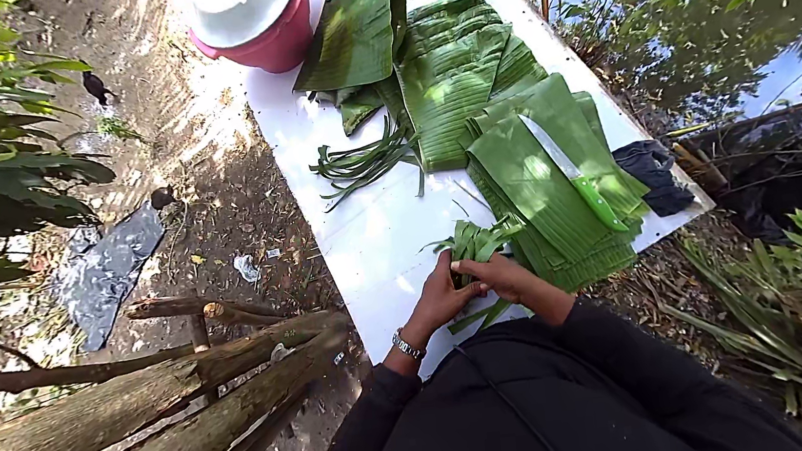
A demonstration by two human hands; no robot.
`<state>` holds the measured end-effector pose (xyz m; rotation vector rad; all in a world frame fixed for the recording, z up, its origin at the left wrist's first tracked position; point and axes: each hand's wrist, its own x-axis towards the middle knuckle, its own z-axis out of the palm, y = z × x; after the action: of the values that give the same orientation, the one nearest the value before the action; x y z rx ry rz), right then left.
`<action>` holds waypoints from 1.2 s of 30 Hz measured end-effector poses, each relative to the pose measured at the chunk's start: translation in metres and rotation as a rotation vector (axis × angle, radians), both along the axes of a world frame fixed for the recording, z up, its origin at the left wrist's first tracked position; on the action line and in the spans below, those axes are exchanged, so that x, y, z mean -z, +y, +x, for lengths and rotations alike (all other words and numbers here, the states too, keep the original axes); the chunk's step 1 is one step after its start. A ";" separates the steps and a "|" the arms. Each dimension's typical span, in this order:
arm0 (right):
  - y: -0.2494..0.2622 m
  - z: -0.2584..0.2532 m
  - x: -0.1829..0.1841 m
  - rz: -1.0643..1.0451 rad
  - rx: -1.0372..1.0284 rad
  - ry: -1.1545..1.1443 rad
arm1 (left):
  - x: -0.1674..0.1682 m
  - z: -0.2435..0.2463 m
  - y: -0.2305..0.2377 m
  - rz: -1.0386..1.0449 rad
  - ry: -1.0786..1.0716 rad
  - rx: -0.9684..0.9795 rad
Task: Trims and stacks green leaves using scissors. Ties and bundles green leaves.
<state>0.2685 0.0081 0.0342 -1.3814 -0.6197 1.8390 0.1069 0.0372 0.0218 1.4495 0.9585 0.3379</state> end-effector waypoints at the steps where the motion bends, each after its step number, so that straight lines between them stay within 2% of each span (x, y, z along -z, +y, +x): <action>1: -0.001 0.002 -0.001 0.042 -0.049 -0.013 | 0.000 0.001 -0.001 -0.020 -0.029 0.000; 4: -0.002 0.003 0.001 0.149 -0.191 -0.143 | -0.004 0.003 -0.003 -0.038 -0.026 -0.072; 7: 0.000 0.005 0.001 0.255 -0.360 -0.406 | -0.001 0.005 -0.007 -0.058 -0.009 -0.206; 10: 0.002 0.003 0.004 0.351 -0.354 -0.531 | 0.000 0.005 -0.009 -0.266 -0.171 -0.308; 13: 0.005 0.005 0.006 0.413 -0.337 -0.583 | 0.003 -0.001 -0.009 -0.443 -0.293 -0.332; 17: 0.004 0.006 0.011 0.461 -0.357 -0.586 | 0.000 -0.001 -0.006 -0.580 -0.319 -0.406; 21: 0.005 0.012 0.005 0.437 -0.162 -0.455 | -0.013 -0.006 0.011 -0.719 -0.352 -0.524; 23: 0.005 0.016 0.002 0.434 -0.029 -0.429 | -0.030 -0.011 0.027 -0.675 -0.399 -0.578; 26: 0.003 0.022 0.002 0.428 0.073 -0.410 | -0.065 -0.019 0.061 -0.499 -0.459 -0.671; 32: 0.000 0.015 0.001 0.377 0.010 -0.359 | -0.115 0.002 0.156 -0.244 -0.740 -0.954; 34: -0.001 0.014 0.001 0.368 0.008 -0.342 | -0.117 0.018 0.187 -0.241 -0.690 -1.049; 36: -0.002 0.015 0.002 0.370 0.018 -0.333 | -0.109 0.028 0.210 -0.371 -0.619 -1.050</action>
<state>0.2834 0.0060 0.0318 -1.4370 -1.0541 1.3974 0.1347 0.2470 0.1304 0.3414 1.1056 1.2178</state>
